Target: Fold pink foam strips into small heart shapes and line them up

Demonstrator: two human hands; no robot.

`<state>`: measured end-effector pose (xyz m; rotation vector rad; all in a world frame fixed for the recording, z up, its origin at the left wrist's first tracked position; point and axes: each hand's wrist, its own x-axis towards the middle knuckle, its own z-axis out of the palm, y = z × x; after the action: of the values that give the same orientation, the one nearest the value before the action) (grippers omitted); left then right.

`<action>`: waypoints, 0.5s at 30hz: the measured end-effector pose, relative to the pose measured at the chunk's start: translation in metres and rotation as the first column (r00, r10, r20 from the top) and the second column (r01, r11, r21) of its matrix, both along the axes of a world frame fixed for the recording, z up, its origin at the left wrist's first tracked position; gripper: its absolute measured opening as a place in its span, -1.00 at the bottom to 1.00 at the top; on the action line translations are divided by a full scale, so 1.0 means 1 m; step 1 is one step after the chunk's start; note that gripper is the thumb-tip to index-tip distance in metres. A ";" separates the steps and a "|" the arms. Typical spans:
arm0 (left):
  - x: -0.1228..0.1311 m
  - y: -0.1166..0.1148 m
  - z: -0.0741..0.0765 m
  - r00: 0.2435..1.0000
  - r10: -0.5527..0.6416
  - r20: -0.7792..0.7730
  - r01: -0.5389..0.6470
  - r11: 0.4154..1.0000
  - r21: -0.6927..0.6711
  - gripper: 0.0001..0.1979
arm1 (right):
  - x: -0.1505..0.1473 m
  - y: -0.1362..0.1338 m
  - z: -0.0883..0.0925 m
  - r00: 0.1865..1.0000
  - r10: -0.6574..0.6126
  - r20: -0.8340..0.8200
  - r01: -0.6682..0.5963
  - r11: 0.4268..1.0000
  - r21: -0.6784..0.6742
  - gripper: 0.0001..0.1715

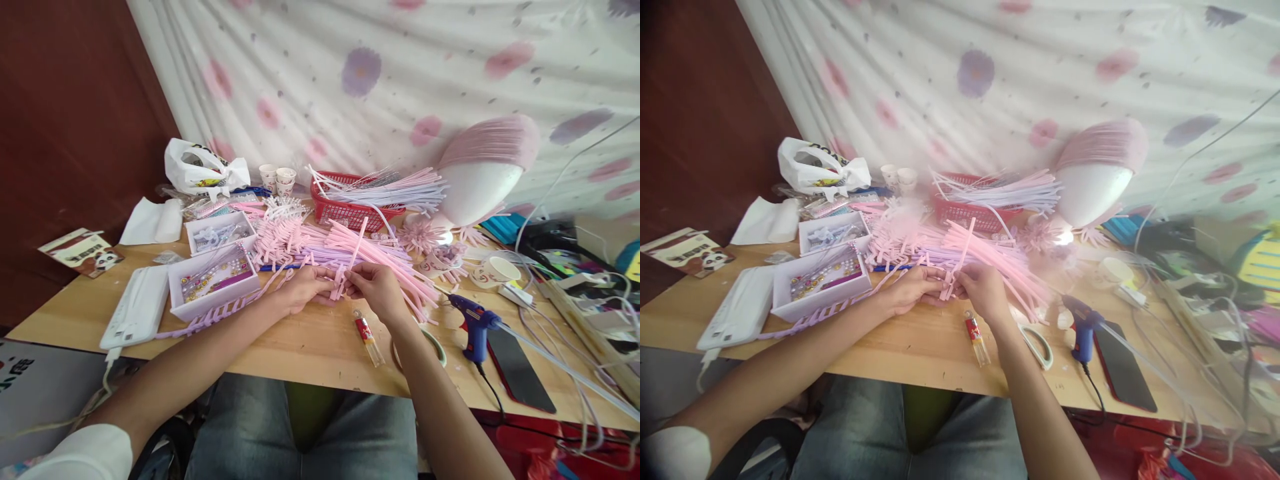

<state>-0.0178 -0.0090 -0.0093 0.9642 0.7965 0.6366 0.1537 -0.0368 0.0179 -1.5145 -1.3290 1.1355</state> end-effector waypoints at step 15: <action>0.001 -0.002 -0.001 1.000 -0.005 0.001 0.005 1.000 0.022 -0.65 | -0.004 -0.004 -0.012 0.998 -0.025 -0.050 0.023 0.999 -0.032 -0.62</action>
<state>-0.0171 -0.0107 -0.0103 0.9855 0.7871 0.6430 0.1492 -0.0405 0.0062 -1.5104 -1.2610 1.1766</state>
